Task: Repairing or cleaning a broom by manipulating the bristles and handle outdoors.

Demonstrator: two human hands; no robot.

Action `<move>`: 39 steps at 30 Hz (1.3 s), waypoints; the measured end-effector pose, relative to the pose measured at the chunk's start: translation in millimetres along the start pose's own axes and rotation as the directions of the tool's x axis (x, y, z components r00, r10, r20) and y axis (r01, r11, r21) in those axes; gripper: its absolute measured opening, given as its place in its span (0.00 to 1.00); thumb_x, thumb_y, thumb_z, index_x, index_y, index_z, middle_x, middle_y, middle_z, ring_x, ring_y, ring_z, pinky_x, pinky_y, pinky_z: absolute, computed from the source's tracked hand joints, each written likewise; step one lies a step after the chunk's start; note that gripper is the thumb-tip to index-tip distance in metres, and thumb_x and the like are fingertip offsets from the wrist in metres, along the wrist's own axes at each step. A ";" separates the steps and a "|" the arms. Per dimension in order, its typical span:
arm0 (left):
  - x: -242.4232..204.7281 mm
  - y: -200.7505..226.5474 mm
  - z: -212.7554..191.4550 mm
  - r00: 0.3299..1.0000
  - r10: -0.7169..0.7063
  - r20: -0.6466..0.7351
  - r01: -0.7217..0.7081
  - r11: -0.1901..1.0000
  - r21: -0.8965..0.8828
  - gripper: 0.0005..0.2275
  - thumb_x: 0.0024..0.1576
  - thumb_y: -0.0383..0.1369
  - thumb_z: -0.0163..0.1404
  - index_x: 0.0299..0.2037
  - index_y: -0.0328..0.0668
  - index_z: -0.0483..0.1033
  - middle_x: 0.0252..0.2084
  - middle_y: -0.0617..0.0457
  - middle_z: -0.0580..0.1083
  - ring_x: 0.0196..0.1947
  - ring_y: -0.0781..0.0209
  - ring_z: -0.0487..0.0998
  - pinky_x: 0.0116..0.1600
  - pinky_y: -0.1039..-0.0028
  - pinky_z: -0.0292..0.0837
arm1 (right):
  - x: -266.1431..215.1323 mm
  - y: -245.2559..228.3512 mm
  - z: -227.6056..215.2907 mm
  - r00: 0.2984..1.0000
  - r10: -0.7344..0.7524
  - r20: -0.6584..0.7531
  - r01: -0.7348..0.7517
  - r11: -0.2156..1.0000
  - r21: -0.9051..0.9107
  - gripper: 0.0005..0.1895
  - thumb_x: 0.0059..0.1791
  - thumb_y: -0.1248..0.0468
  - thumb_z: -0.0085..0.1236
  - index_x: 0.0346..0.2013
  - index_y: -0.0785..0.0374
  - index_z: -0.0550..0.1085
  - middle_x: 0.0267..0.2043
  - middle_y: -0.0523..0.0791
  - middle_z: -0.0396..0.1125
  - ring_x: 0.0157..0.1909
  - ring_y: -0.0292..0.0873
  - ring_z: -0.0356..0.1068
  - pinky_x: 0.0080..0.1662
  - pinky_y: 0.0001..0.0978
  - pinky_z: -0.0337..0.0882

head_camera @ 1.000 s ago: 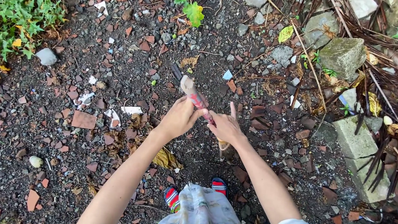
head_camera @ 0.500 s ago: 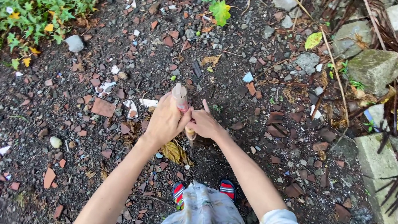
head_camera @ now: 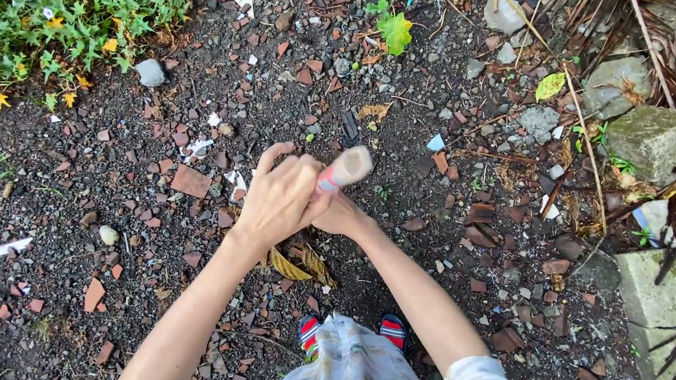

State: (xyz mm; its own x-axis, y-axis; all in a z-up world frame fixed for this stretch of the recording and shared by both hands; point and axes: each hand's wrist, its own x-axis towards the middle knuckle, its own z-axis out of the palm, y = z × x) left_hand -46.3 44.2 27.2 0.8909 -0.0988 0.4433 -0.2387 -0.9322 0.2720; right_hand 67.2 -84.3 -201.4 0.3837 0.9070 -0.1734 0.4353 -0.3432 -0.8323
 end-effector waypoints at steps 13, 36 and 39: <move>-29.5 -28.7 -24.9 0.983 -0.134 -0.129 0.074 0.917 -0.391 0.18 0.62 0.43 0.55 0.52 0.37 0.71 0.51 0.46 0.78 0.53 0.46 0.77 0.63 0.53 0.67 | -20.8 -131.5 -78.3 0.997 -0.072 0.020 0.073 0.901 -0.428 0.16 0.50 0.58 0.52 0.52 0.52 0.71 0.36 0.41 0.71 0.46 0.42 0.76 0.75 0.65 0.32; -26.5 -16.0 -4.5 0.995 0.082 0.051 -0.088 0.990 0.113 0.08 0.60 0.37 0.50 0.42 0.44 0.67 0.37 0.53 0.72 0.41 0.58 0.77 0.73 0.51 0.56 | 25.3 4.8 34.9 0.957 -0.280 -0.083 0.255 0.939 -0.230 0.09 0.52 0.59 0.53 0.36 0.61 0.68 0.37 0.45 0.68 0.42 0.43 0.70 0.44 0.41 0.74; -18.9 -9.1 -21.9 0.986 0.161 -0.043 -0.158 0.986 0.061 0.11 0.59 0.39 0.52 0.44 0.44 0.68 0.37 0.54 0.72 0.42 0.58 0.78 0.72 0.52 0.56 | 11.5 -22.8 10.1 0.956 -0.289 -0.046 0.269 0.930 -0.248 0.10 0.51 0.57 0.55 0.38 0.60 0.69 0.39 0.46 0.67 0.44 0.44 0.70 0.45 0.45 0.73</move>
State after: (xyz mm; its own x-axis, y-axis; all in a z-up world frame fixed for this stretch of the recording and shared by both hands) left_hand -69.5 62.2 35.0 0.8234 -0.2320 0.5179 -0.3521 -0.9246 0.1456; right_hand 53.5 -63.6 -189.8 0.2785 0.9553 0.0989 0.7106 -0.1357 -0.6904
